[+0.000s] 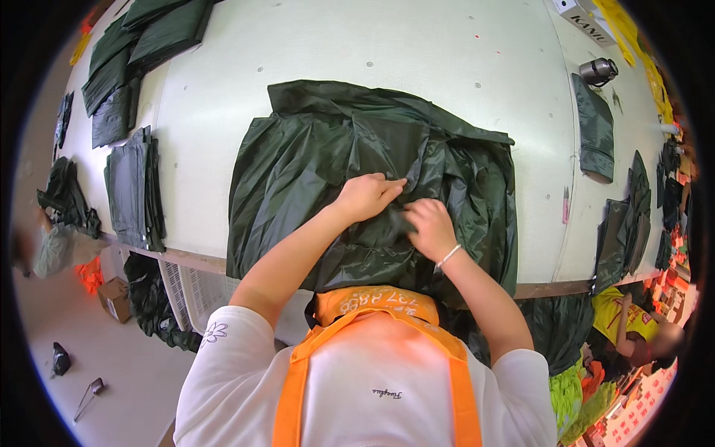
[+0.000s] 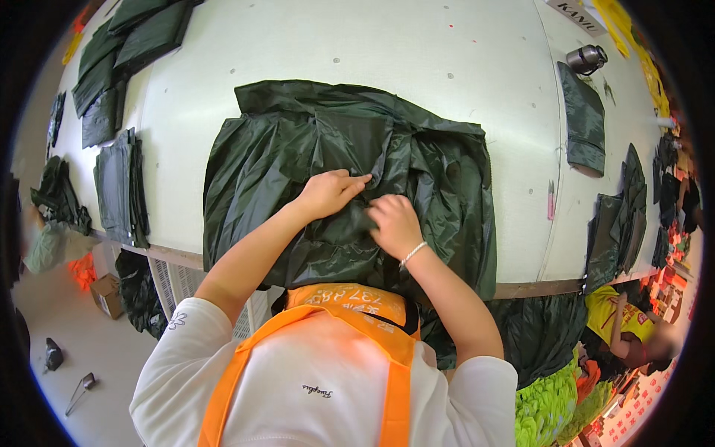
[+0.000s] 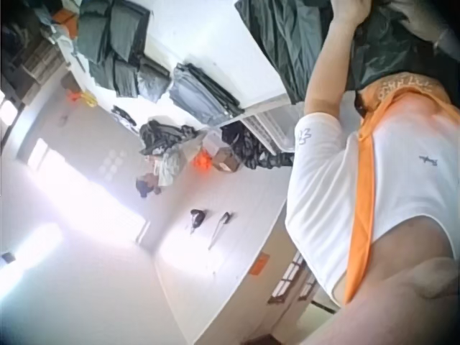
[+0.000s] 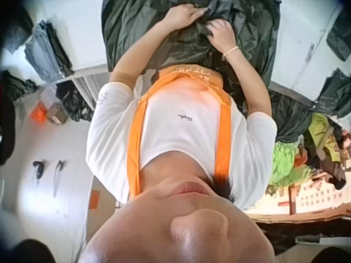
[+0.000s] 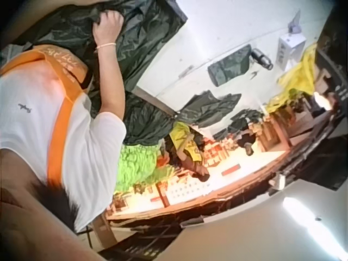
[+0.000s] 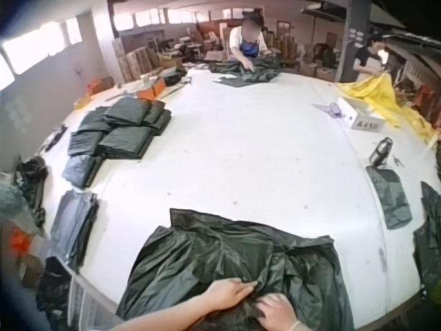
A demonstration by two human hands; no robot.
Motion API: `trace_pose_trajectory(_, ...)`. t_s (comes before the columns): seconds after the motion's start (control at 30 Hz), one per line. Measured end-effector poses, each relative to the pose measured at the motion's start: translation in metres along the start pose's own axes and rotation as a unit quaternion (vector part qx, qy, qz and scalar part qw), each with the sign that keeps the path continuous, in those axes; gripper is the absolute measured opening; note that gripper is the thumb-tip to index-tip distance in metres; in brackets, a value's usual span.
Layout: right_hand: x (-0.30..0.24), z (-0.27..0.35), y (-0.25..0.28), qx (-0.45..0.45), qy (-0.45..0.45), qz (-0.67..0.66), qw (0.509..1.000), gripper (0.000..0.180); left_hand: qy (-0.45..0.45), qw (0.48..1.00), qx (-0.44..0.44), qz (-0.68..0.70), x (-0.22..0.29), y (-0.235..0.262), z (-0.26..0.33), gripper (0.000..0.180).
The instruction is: The person folds a dark green jacket on a white table. They smooth the fabric, fold the sleeves inward, fold the jacket in half, and then fold it again into a compact rectangle. The folded jacket is placed on a stack of similar folded jackets.
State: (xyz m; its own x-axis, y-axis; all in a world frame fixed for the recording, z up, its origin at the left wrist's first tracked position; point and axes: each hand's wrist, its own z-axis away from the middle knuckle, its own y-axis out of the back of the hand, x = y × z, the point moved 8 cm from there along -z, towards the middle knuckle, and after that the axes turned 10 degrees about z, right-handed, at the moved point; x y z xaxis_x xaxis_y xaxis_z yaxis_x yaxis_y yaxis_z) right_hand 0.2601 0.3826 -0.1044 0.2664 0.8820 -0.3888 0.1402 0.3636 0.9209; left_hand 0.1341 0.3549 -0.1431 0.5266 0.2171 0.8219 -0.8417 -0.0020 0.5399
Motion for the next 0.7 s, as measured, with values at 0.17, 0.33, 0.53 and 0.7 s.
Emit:
trace_pose_trajectory(0.17,0.070,-0.036,-0.025,-0.128,-0.348,-0.066,0.926,0.042,0.099,0.984,0.039,0.144,-0.016,0.031,-0.010,0.040)
trace_pose_trajectory(0.33,0.090,-0.048,-0.040,-0.186,-0.348,-0.054,0.917,0.046,-0.336,0.926,0.101,-0.141,0.111,0.034,0.040,0.024)
trace_pose_trajectory(0.53,0.010,-0.059,0.034,0.058,-0.107,0.162,0.979,0.030,-0.190,0.967,0.069,-0.153,0.031,0.007,0.037,0.026)
trace_pose_trajectory(0.7,-0.005,-0.036,0.003,0.079,-0.038,0.088,0.992,0.025,-0.063,0.996,0.037,0.056,-0.011,0.022,0.015,0.021)
